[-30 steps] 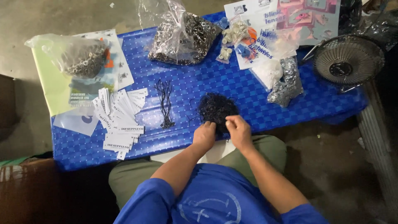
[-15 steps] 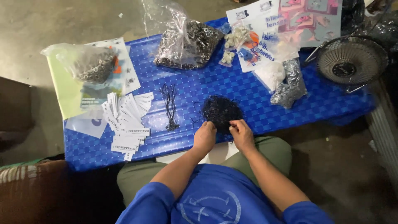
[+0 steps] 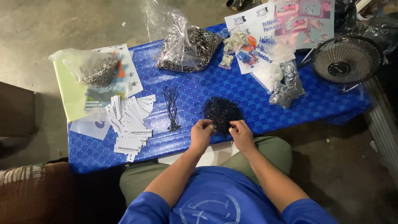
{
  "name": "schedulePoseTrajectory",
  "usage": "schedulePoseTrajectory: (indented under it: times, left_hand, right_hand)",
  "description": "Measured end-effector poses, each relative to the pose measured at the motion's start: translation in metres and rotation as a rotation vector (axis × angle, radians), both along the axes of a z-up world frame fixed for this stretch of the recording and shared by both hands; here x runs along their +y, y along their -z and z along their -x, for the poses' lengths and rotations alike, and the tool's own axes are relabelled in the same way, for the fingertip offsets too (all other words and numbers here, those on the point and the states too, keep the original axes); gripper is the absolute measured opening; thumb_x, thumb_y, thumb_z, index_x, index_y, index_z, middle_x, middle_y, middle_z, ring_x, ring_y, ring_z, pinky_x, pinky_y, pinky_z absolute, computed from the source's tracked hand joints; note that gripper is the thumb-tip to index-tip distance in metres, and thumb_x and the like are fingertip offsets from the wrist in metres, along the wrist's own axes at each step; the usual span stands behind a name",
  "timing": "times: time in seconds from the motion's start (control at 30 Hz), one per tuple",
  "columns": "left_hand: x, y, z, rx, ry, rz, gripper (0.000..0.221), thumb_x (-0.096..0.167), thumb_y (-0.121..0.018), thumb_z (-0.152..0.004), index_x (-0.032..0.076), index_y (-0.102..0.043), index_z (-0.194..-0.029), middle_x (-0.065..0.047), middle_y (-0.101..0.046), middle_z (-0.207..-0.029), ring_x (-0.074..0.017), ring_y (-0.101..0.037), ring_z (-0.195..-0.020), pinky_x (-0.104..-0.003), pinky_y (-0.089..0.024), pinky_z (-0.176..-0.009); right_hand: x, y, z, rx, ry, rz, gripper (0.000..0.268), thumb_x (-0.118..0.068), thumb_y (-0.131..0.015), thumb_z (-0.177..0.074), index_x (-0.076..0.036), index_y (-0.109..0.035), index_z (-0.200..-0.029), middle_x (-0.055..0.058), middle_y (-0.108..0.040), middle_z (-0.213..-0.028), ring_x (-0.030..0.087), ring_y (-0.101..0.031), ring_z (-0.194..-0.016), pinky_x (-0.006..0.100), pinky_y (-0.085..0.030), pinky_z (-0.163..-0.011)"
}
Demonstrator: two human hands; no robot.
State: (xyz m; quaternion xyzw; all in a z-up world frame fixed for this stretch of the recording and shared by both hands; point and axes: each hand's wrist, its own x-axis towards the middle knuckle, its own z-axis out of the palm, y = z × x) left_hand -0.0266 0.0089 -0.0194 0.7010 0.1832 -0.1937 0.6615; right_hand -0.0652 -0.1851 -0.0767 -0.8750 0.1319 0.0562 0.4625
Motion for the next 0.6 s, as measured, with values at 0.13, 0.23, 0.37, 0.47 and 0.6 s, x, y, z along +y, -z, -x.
schedulePoseTrajectory:
  times: [0.13,0.23,0.37,0.47,0.6]
  left_hand:
    - [0.001,-0.021,-0.005,0.011,-0.074,0.183,0.026,-0.001,-0.062,-0.091,-0.008,-0.062,-0.116,-0.014,-0.069,-0.093,-0.0143,-0.070,-0.075,-0.022,-0.059,-0.068]
    - [0.003,-0.028,-0.008,0.005,-0.060,0.203,0.025,-0.001,-0.062,-0.092,-0.008,-0.061,-0.116,-0.017,-0.071,-0.092,-0.0157,-0.071,-0.073,-0.026,-0.062,-0.067]
    - [0.003,-0.029,-0.009,0.017,-0.055,0.186,0.023,0.004,-0.064,-0.093,-0.006,-0.062,-0.113,-0.017,-0.071,-0.086,-0.0155,-0.070,-0.067,-0.025,-0.061,-0.060]
    - [0.004,-0.033,-0.007,0.036,-0.065,0.223,0.023,0.003,-0.064,-0.093,-0.007,-0.061,-0.114,-0.018,-0.071,-0.088,-0.0163,-0.070,-0.068,-0.026,-0.061,-0.062]
    - [0.003,-0.028,-0.005,0.060,-0.084,0.305,0.026,-0.002,-0.062,-0.093,-0.009,-0.059,-0.117,-0.018,-0.070,-0.093,-0.0168,-0.072,-0.073,-0.027,-0.063,-0.067]
  right_hand:
    - [-0.003,0.018,0.001,-0.026,0.004,0.003,0.029,-0.027,-0.065,-0.095,-0.012,-0.070,-0.118,0.007,-0.066,-0.115,0.025,-0.070,-0.100,0.036,-0.059,-0.084]
    - [-0.002,0.021,0.001,-0.050,-0.009,0.059,0.029,-0.026,-0.068,-0.092,-0.012,-0.070,-0.117,0.006,-0.066,-0.113,0.024,-0.071,-0.100,0.036,-0.059,-0.083]
    - [-0.001,0.022,0.001,-0.068,-0.026,0.086,0.031,-0.024,-0.069,-0.091,-0.011,-0.070,-0.119,0.006,-0.066,-0.114,0.023,-0.071,-0.099,0.036,-0.059,-0.083]
    - [0.001,0.011,0.002,-0.041,-0.033,0.069,0.032,-0.024,-0.068,-0.093,-0.011,-0.069,-0.122,0.006,-0.064,-0.116,0.023,-0.071,-0.100,0.036,-0.059,-0.084]
    - [0.000,0.010,0.003,-0.034,-0.036,0.034,0.030,-0.023,-0.066,-0.096,-0.010,-0.068,-0.124,0.006,-0.062,-0.116,0.023,-0.070,-0.101,0.037,-0.059,-0.084]
